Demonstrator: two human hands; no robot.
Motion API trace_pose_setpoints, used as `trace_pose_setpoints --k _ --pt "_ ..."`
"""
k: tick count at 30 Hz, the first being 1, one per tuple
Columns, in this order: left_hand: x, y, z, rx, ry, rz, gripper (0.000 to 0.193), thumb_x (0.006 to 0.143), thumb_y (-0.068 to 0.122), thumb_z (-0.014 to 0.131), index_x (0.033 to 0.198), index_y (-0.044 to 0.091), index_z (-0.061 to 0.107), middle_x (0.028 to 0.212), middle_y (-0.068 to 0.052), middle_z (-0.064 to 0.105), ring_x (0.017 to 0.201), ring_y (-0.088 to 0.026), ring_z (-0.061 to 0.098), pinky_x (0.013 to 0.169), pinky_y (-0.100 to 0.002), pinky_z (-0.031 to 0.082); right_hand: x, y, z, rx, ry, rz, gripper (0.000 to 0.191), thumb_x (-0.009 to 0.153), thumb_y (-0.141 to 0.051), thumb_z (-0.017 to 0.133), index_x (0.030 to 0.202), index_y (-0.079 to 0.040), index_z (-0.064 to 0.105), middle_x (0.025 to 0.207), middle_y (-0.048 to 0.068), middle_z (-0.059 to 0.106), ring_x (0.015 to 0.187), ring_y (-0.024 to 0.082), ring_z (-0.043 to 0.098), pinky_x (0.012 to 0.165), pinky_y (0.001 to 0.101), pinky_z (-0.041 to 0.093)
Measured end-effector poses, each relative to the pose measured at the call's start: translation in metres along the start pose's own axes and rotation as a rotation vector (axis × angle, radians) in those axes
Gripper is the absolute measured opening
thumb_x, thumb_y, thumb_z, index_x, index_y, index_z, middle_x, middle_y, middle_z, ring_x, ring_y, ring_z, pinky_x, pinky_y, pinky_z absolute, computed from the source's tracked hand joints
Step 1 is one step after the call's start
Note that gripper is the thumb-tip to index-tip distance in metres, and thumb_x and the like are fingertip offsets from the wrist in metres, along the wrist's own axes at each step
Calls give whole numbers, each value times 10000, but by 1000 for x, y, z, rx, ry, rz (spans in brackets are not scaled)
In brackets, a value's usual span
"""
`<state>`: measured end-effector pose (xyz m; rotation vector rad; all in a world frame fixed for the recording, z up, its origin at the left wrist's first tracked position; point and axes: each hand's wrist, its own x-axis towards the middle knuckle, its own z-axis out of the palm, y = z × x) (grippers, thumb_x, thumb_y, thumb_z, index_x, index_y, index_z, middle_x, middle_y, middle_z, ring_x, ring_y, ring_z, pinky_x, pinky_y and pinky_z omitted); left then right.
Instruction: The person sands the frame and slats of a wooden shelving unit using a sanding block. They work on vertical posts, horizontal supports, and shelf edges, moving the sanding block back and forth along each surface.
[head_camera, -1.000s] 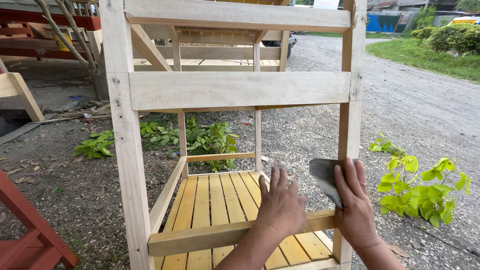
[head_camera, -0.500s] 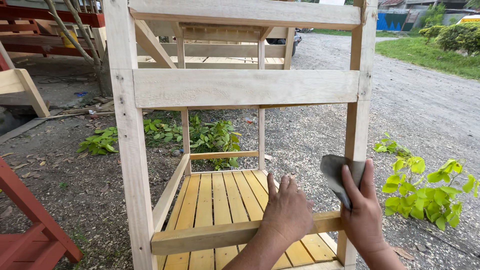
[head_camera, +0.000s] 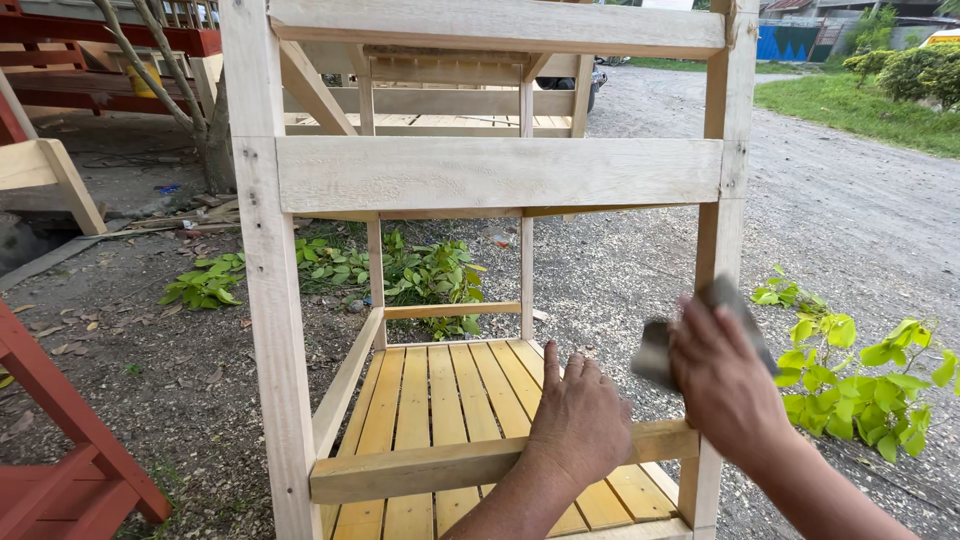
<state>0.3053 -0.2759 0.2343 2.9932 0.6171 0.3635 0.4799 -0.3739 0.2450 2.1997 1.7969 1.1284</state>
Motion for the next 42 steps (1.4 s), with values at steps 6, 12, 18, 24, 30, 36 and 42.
trace_pose_setpoints --k 6,12,18,24,30,36,42 --pt "-13 23 -19 22 19 22 540 1075 335 376 1172 -137 621 1231 -303 576 1339 -420 465 1228 -674 -20 2 27 -54 -105 -243 -181 253 920 -155 615 1148 -126 722 1353 69 661 1350 214 497 1266 438 142" --pt "-28 50 -45 13 -59 12 478 1073 306 388 1022 -71 678 1027 -215 619 1216 -381 560 1245 -699 -41 35 58 -106 -201 -198 -29 168 897 -205 655 1034 -161 743 1242 10 695 1304 193 545 1270 387 179" --pt "-42 77 -53 -5 9 40 482 1072 302 399 947 -67 682 967 -201 631 1164 -377 586 1243 -697 -42 -40 26 -114 -220 -514 -204 136 1005 -130 583 1054 -85 702 1195 68 687 1267 222 542 1290 433 121" --pt "-51 107 -67 61 -28 49 477 1079 280 383 914 -39 697 941 -195 640 1147 -376 594 1246 -689 -35 -41 73 -132 -130 -208 -107 260 886 -135 631 1128 -125 727 1367 55 646 1371 200 472 1271 412 145" --pt "-64 137 -81 32 -2 40 466 1073 269 381 930 -46 692 930 -194 640 1120 -359 600 1238 -695 -37 -85 67 -146 -225 -329 -132 214 961 -145 584 1131 -105 707 1423 66 612 1437 230 401 1278 442 94" --pt "-77 167 -95 14 28 50 439 1058 240 403 884 -45 687 879 -184 638 1069 -352 606 1235 -698 -17 -109 87 -166 -99 -184 -115 346 874 -131 605 1206 -109 702 1417 60 621 1441 251 410 1253 454 116" --pt "-90 197 -115 18 -16 45 402 1017 175 407 802 -28 679 833 -171 617 993 -331 614 1244 -711 -24 -111 123 -188 -72 -29 -15 400 867 -129 599 1256 -107 688 1441 49 610 1428 213 421 1276 451 151"
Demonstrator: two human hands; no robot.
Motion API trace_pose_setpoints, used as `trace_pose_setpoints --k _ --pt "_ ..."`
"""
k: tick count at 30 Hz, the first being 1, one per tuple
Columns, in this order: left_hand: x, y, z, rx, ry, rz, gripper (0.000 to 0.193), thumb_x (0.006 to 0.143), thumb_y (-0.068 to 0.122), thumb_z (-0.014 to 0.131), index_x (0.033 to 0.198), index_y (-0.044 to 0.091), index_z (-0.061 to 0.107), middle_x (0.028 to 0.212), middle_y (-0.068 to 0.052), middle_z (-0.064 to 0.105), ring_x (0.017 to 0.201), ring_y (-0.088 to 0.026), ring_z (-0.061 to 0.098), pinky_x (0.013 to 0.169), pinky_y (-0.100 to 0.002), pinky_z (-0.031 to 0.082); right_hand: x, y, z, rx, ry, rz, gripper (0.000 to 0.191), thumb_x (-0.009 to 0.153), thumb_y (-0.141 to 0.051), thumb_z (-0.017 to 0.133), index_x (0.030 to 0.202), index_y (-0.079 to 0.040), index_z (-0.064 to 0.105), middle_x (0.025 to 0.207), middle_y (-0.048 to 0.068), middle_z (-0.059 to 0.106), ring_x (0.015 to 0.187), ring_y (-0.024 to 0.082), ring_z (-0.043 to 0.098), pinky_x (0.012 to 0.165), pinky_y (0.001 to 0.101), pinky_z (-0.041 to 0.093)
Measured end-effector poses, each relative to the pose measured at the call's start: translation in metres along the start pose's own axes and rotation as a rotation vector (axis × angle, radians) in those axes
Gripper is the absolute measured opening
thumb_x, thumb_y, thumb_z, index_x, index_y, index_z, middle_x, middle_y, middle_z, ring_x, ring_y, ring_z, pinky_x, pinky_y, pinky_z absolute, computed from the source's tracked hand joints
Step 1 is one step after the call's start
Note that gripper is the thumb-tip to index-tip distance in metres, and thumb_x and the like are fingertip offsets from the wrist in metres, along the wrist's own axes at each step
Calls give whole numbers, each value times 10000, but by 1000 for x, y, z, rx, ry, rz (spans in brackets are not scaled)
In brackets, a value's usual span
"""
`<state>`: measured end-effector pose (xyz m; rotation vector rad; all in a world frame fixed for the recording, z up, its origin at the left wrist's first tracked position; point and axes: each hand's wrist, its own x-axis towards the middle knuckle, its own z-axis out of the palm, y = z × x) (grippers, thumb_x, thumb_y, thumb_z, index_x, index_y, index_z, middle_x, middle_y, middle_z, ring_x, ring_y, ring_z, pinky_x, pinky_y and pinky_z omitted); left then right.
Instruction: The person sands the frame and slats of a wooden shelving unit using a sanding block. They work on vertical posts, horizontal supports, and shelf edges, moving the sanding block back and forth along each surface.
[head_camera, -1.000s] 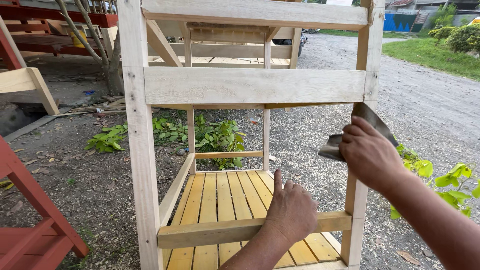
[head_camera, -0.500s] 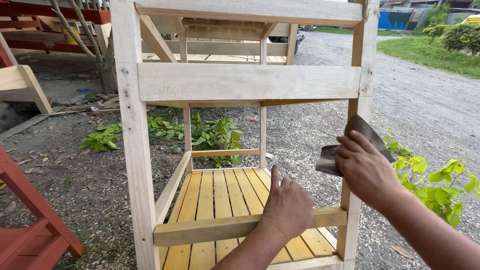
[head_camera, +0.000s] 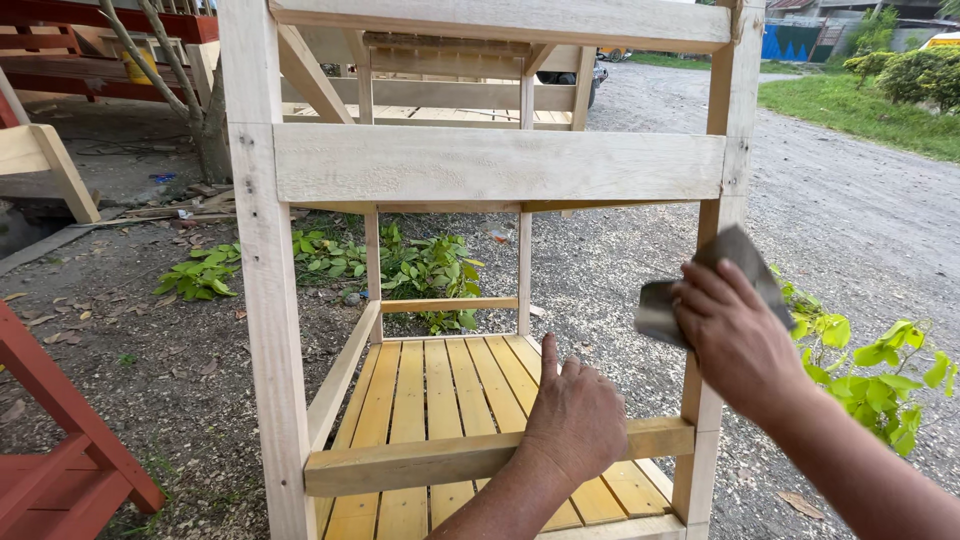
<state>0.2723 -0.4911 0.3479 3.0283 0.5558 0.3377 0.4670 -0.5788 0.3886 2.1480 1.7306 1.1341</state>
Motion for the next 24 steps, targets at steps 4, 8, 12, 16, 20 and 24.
trace_pose_setpoints --k 4,8,12,16,20,24 --pt "-10 19 -7 -9 8 7 378 1009 148 407 794 -37 657 827 -178 615 976 -327 626 1248 -712 -34 -57 -26 -5 -9 -319 -108 370 967 -143 534 1325 -155 631 1578 49 459 1501 225 285 1242 475 75" --pt "-15 36 -12 38 53 30 358 1000 147 422 798 -40 650 830 -196 611 1019 -360 618 1232 -706 -32 -73 -8 -16 88 -130 -87 472 893 -144 550 1360 -118 613 1583 50 449 1527 232 261 1260 466 108" --pt "-17 49 -19 -7 -1 3 383 1015 175 409 798 -35 644 842 -187 615 1025 -347 619 1238 -709 -45 -36 37 -26 217 239 7 482 846 -126 587 1323 -75 632 1541 64 490 1515 258 304 1268 471 186" --pt "-20 63 -24 -4 26 5 381 1004 178 424 786 -35 654 837 -181 608 1045 -360 605 1218 -714 -49 -49 29 -23 282 352 87 498 854 -57 593 1347 -125 614 1564 44 453 1537 319 278 1289 524 173" --pt "-26 84 -33 22 -29 -8 392 1033 162 397 817 -44 651 811 -159 612 958 -307 636 1250 -701 -41 -123 -5 -14 637 496 124 760 741 5 591 1481 -111 461 1613 160 367 1550 403 188 1226 530 220" --pt "-34 109 -49 45 -85 13 426 1039 181 388 787 -11 673 799 -143 611 947 -306 621 1241 -713 -35 -129 9 -21 754 635 244 710 904 28 494 1587 -69 328 1642 202 336 1552 437 231 1239 528 276"
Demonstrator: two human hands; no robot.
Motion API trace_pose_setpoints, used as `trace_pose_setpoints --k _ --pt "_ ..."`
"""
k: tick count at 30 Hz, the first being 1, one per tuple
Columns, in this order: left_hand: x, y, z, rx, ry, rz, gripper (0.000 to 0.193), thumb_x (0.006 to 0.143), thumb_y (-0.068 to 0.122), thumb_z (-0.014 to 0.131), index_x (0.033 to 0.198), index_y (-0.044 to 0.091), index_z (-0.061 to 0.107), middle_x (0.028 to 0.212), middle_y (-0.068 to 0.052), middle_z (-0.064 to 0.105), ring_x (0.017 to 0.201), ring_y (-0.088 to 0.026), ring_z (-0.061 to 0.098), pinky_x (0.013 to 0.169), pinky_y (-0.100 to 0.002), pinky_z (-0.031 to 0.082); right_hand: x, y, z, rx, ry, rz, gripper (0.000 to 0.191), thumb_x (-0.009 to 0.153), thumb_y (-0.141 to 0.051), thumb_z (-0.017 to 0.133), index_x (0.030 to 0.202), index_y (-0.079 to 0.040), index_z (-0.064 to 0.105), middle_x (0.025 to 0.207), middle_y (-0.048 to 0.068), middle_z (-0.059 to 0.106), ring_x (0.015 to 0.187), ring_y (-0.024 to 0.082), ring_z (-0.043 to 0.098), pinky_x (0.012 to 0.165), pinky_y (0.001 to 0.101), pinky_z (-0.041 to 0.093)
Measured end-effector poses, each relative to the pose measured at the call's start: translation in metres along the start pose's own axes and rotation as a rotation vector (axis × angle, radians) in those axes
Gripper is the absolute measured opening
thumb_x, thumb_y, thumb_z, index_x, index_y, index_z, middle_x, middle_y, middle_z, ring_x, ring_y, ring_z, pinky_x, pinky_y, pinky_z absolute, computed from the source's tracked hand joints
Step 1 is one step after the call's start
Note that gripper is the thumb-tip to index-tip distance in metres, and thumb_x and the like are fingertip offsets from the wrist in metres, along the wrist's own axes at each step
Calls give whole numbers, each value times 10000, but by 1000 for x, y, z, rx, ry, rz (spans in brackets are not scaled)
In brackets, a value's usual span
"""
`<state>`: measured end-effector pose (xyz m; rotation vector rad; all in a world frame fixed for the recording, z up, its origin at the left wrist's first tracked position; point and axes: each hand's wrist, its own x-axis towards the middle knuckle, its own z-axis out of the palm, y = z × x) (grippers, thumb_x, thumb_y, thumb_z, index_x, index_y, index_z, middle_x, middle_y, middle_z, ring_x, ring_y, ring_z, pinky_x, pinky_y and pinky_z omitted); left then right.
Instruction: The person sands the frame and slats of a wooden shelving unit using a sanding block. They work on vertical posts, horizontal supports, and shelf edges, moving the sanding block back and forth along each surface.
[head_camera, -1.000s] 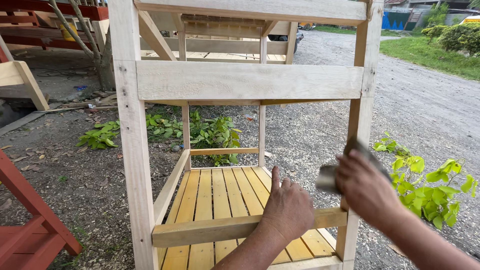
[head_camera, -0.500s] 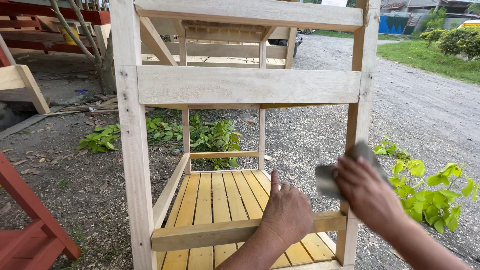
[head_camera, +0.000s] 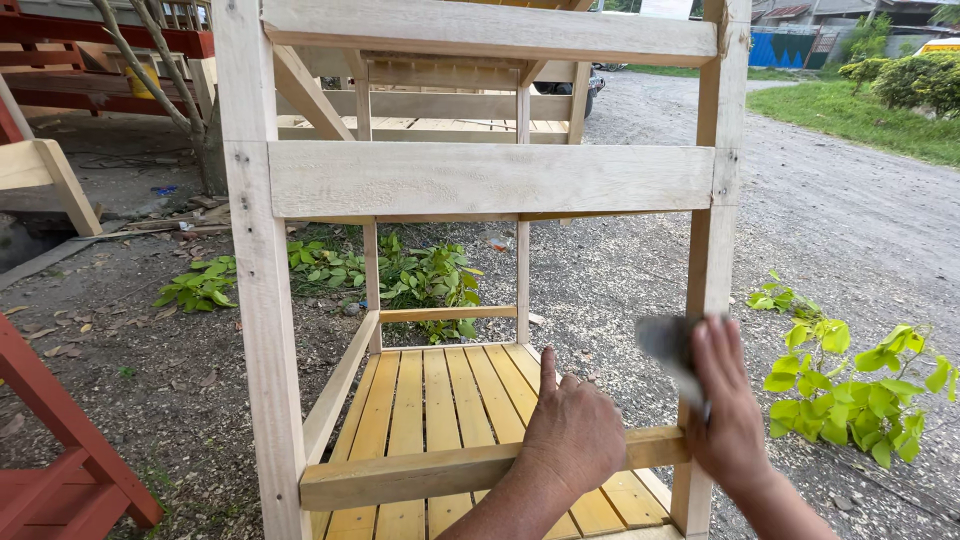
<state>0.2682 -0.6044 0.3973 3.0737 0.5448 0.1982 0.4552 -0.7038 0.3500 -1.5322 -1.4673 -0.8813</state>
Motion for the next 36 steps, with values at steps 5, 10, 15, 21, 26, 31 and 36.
trace_pose_setpoints --k 5,10,15,21,26,31,36 --pt "-6 23 -8 -41 3 -17 455 1064 205 370 807 -5 682 803 -148 609 955 -299 609 1263 -706 -26 73 23 -19 35 182 68 635 1018 67 472 1616 -114 357 1653 204 387 1452 429 467 1147 471 441" --pt "-10 35 -18 -26 590 175 341 999 225 488 1108 -25 693 1275 -246 600 1312 -371 521 1233 -692 99 40 6 -44 45 171 151 573 1027 21 472 1567 -168 433 1644 183 452 1331 377 601 1008 425 547" --pt "15 40 -107 84 1128 254 443 993 254 557 1380 56 639 1612 -198 436 1536 -373 359 1288 -674 163 54 10 -70 53 126 546 502 1127 -144 469 1621 -231 453 1302 184 679 1105 360 723 923 467 545" --pt "44 47 -198 324 1157 -94 579 897 387 562 1338 17 622 1313 -186 577 1281 -332 503 1174 -541 266 170 35 -114 0 192 315 533 1100 -112 500 1625 -183 449 1525 255 520 1372 432 531 1096 478 464" --pt "25 83 -228 263 1012 -125 308 969 400 569 1018 115 674 982 -66 615 992 -226 553 949 -450 407 154 7 -163 -63 224 15 518 1066 -59 545 1574 -124 465 1622 254 432 1503 441 415 1205 476 399" --pt "16 133 -248 332 1152 -126 291 939 408 585 946 129 667 917 -63 622 940 -225 566 950 -460 415 197 -2 -230 -55 229 -7 512 1076 -20 477 1575 -133 495 1629 226 444 1507 434 422 1215 475 404" --pt "11 113 -243 303 1124 -71 282 964 394 584 934 125 665 900 -62 620 928 -230 566 939 -459 414 234 0 -211 -78 173 86 478 1110 -82 484 1582 -160 502 1621 193 420 1437 448 410 1165 476 382"
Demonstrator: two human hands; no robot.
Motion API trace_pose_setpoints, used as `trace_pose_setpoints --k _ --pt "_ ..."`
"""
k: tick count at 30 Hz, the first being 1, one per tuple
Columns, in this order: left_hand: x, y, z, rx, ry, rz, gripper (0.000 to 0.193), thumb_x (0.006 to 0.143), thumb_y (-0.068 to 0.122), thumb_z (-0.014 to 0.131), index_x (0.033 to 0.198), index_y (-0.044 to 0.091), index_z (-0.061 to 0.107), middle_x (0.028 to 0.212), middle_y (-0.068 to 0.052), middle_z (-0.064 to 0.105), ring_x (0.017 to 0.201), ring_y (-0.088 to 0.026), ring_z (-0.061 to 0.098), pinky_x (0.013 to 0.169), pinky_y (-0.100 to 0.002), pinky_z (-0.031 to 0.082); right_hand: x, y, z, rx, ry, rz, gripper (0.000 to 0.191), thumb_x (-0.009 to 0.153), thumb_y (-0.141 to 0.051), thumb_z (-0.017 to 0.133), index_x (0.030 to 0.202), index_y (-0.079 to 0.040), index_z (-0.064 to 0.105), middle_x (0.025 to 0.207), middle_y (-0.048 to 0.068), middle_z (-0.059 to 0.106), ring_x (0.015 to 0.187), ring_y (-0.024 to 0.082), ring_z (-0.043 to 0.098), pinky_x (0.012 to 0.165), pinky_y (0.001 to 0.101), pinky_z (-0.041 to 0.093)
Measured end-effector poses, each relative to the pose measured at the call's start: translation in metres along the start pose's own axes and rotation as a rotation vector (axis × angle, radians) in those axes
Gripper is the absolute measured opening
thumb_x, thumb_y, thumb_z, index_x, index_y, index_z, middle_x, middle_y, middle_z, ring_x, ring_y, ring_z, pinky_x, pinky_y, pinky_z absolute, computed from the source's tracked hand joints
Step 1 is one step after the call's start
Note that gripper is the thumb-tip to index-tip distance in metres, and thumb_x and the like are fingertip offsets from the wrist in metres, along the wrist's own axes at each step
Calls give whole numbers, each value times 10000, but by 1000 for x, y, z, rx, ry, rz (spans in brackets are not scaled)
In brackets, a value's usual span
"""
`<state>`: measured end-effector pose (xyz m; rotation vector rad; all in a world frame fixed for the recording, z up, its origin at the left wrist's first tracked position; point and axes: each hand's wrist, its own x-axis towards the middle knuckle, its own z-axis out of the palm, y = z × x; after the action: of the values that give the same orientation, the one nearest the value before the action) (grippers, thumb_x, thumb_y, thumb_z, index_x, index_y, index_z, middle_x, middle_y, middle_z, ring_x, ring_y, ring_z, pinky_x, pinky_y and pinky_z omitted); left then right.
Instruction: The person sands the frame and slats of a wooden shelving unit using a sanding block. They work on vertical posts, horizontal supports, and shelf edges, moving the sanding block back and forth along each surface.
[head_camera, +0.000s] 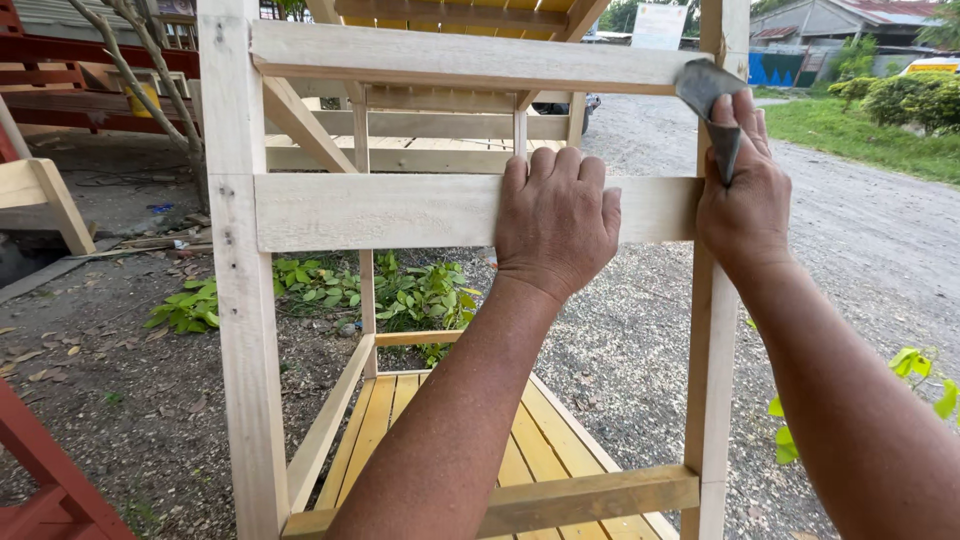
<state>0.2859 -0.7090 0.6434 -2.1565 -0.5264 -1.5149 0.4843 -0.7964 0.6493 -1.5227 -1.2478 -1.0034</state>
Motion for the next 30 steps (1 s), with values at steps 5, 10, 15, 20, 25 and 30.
trace_pose_setpoints --k 5,10,15,20,25,30 --pt "-1 11 1 10 73 -19 285 933 391 599 924 112 660 900 -67 621 931 -229 567 945 -445 419 -41 11 -12 -45 -10 -62 420 1098 -120 517 1514 -154 563 1624 165 442 1533 424 350 1239 472 332" --pt "4 45 -31 -14 63 -29 261 947 368 603 923 115 662 896 -65 618 930 -234 561 940 -443 424 -1 19 -56 31 -26 -44 360 1142 -142 521 1492 -171 600 1646 186 404 1534 426 322 1239 456 320" --pt "20 68 -59 -76 90 -68 244 933 346 606 889 114 669 906 -72 628 935 -248 563 933 -439 426 -7 6 -96 26 -23 -68 432 1075 -95 520 1498 -146 588 1635 201 407 1521 439 332 1222 462 331" --pt "23 104 -87 -105 144 -96 269 937 340 598 844 103 683 872 -90 644 956 -271 571 957 -439 428 -24 6 -143 21 -23 -12 407 1079 -91 532 1477 -138 601 1622 189 436 1525 424 353 1219 464 346" --pt "27 137 -124 -134 80 -67 289 972 315 573 832 91 689 843 -84 642 897 -255 565 963 -442 424 3 0 -189 -7 -19 -66 360 1076 -82 545 1425 -112 627 1632 209 410 1507 438 356 1206 461 359" --pt "26 169 -161 -138 65 -88 299 977 326 568 840 91 691 858 -85 636 891 -251 563 947 -429 422 -36 -13 -244 32 -8 -19 405 1055 -54 525 1444 -105 626 1642 199 419 1540 433 348 1232 454 347"
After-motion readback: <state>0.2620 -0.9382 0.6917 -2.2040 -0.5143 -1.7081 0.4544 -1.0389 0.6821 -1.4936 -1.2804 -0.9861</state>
